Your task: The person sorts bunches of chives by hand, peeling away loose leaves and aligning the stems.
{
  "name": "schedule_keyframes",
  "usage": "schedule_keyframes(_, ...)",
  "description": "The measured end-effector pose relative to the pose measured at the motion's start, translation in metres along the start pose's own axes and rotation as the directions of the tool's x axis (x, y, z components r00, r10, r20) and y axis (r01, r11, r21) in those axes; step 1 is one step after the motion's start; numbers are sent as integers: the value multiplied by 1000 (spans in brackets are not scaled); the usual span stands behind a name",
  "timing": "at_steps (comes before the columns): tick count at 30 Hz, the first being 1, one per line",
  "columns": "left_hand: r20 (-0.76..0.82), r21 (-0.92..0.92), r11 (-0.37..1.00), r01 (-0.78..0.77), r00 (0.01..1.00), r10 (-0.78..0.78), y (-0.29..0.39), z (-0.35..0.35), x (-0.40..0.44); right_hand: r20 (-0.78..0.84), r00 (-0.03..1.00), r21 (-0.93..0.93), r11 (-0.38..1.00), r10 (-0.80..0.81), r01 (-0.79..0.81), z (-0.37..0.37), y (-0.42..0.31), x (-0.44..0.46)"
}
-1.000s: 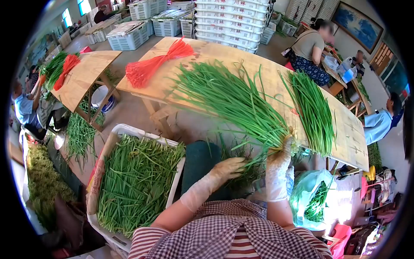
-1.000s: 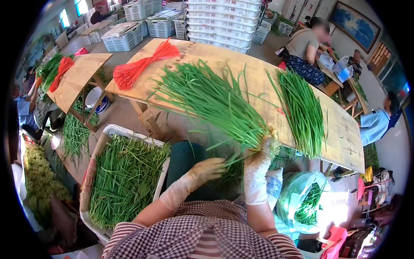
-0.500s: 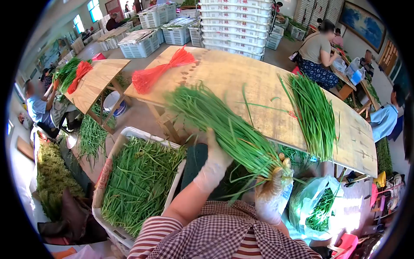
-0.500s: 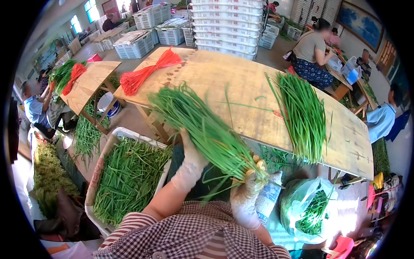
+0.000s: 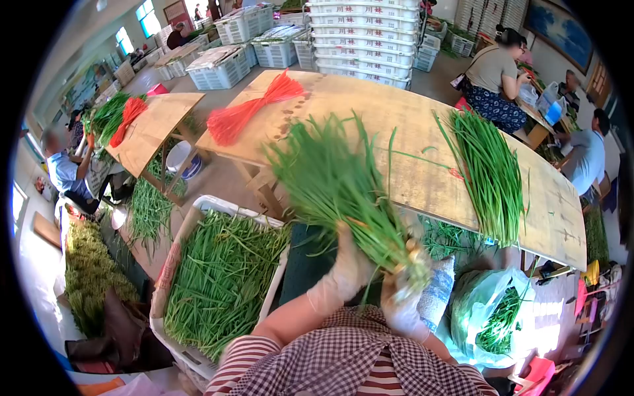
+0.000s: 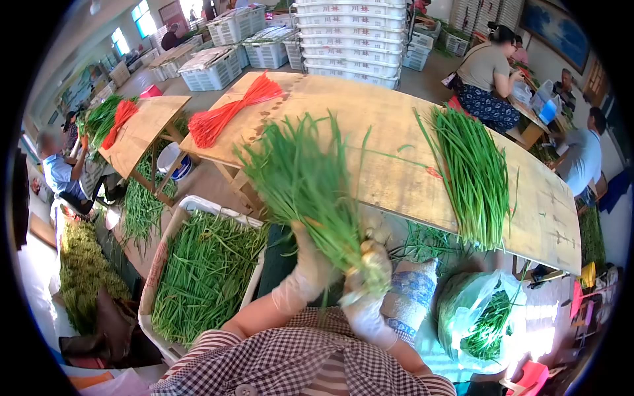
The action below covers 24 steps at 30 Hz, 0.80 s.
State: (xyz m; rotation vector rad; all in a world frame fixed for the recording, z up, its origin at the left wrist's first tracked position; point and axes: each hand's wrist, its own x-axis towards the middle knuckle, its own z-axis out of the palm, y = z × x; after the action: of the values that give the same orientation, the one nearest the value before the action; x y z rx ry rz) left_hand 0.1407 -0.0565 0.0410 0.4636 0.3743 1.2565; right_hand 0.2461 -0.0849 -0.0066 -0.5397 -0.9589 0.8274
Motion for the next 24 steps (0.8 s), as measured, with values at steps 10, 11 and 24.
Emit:
schedule_keyframes(10,74,242,806,-540,839,539,169,80,104,-138,879,-125,872,457,-474,-62,-14,60)
schedule_keyframes(11,130,256,813,-523,852,507,184,95,110,-101,961,-322,906,258,-277,-62,-22,85)
schedule_keyframes(24,435,551,714,-433,879,198,171,118,195,717,667,-373,920,201,123,81,10,299)
